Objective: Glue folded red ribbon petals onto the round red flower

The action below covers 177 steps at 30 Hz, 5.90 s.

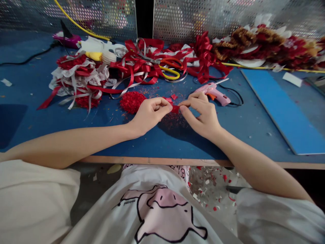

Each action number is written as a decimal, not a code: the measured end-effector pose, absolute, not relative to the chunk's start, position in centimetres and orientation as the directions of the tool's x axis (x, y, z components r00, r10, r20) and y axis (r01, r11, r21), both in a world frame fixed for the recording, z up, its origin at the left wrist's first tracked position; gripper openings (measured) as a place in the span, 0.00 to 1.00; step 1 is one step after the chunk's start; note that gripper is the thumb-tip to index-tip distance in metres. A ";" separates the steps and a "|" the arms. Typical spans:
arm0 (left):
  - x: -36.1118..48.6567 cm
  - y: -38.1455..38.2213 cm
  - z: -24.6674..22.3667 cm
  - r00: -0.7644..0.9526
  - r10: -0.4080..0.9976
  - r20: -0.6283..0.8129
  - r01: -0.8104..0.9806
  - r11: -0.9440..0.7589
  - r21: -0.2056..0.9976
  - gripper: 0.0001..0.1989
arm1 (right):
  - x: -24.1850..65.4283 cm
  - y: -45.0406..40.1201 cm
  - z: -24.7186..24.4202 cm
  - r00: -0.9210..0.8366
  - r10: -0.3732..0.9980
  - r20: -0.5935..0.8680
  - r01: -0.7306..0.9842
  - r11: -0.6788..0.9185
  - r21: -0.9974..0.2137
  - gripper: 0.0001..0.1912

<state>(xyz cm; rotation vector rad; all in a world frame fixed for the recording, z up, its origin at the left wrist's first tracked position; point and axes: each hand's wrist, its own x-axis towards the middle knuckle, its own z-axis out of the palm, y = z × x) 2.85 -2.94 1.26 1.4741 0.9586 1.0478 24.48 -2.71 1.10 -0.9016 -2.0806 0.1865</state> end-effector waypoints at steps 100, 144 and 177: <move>3.1 -2.5 -0.2 0.203 0.949 0.241 -0.112 -0.222 0.969 0.09 | 24.0 -3.3 1.0 -0.220 0.687 0.692 0.471 0.697 -0.541 0.04; 3.0 -2.7 0.7 0.297 0.929 0.220 0.152 -0.274 0.950 0.13 | 24.5 -3.5 0.7 -0.413 0.561 0.717 0.764 0.643 -0.063 0.04; 2.9 -3.0 1.2 0.348 0.914 0.208 0.172 -0.280 0.944 0.12 | 23.9 -3.6 1.2 -0.328 0.722 0.609 0.604 0.656 -0.453 0.04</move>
